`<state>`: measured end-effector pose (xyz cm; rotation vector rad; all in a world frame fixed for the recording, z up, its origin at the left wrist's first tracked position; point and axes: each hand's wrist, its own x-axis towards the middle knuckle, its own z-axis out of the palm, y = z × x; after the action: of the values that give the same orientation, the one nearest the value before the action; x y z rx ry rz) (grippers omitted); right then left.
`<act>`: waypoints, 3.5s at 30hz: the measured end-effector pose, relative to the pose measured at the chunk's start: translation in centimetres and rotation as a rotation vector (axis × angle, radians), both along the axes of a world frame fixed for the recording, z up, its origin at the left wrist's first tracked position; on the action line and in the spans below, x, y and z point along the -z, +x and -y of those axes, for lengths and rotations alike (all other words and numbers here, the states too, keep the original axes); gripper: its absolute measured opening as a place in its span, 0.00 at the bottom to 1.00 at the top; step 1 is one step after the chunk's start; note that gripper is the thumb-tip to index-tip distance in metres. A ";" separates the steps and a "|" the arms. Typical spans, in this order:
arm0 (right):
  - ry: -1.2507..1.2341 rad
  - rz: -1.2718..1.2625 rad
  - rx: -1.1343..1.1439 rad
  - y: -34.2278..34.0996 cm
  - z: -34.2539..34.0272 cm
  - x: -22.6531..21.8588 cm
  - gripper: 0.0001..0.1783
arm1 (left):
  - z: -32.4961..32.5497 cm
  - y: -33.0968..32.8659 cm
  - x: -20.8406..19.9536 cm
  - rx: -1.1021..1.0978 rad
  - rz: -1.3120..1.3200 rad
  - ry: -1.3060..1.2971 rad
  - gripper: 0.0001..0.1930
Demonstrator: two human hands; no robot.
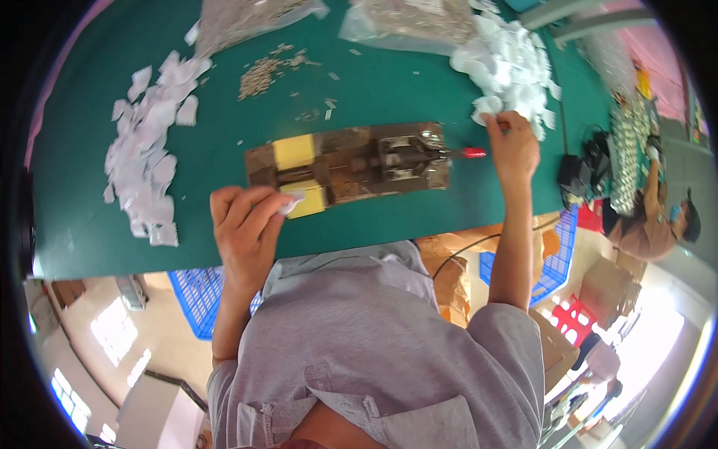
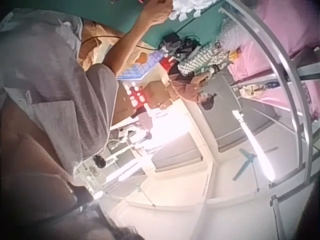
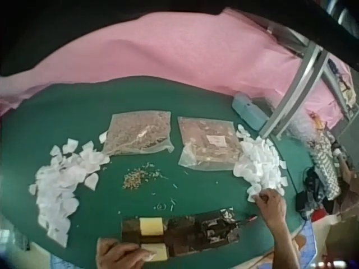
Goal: Assembling metal rings into white plastic components using a workbench fixture.
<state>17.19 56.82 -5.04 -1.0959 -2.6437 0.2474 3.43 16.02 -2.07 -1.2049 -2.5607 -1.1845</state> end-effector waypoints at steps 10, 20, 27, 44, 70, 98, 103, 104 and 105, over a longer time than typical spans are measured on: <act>-0.577 -0.445 -0.178 -4.5 5.9 -4.3 0.07 | -1.1 0.1 1.2 -0.093 0.089 0.113 0.14; -0.525 -0.272 -1.009 -13.9 16.9 -4.8 0.07 | -1.2 0.2 2.6 -0.113 0.011 0.088 0.12; -0.634 -0.073 -1.084 -13.8 17.5 -5.1 0.09 | -0.8 0.5 3.5 -0.131 0.078 0.125 0.16; -0.951 0.076 -1.003 -14.0 17.7 -5.0 0.07 | -0.9 -2.2 3.7 -0.010 0.196 0.110 0.41; -0.377 -0.250 -0.656 -14.7 11.7 -2.9 0.04 | -0.8 -3.6 4.7 0.092 0.137 0.148 0.19; -0.419 -0.339 -0.937 -9.4 19.3 -3.2 0.06 | -1.3 -3.6 5.5 0.093 0.158 0.213 0.19; -0.427 -0.417 -0.852 -8.7 19.8 -2.9 0.08 | -1.3 -3.5 5.4 0.079 0.167 0.206 0.19; -0.428 -0.416 -0.854 -8.8 19.7 -3.0 0.08 | -1.3 -3.5 5.2 0.076 0.168 0.202 0.19; -0.394 -0.380 -0.877 -8.8 19.7 -3.2 0.08 | -1.3 -3.5 5.3 0.075 0.170 0.202 0.19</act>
<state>8.37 37.16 -1.89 0.1242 -2.5811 1.0508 -0.06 17.28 -7.34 -1.2116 -2.4515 -1.5824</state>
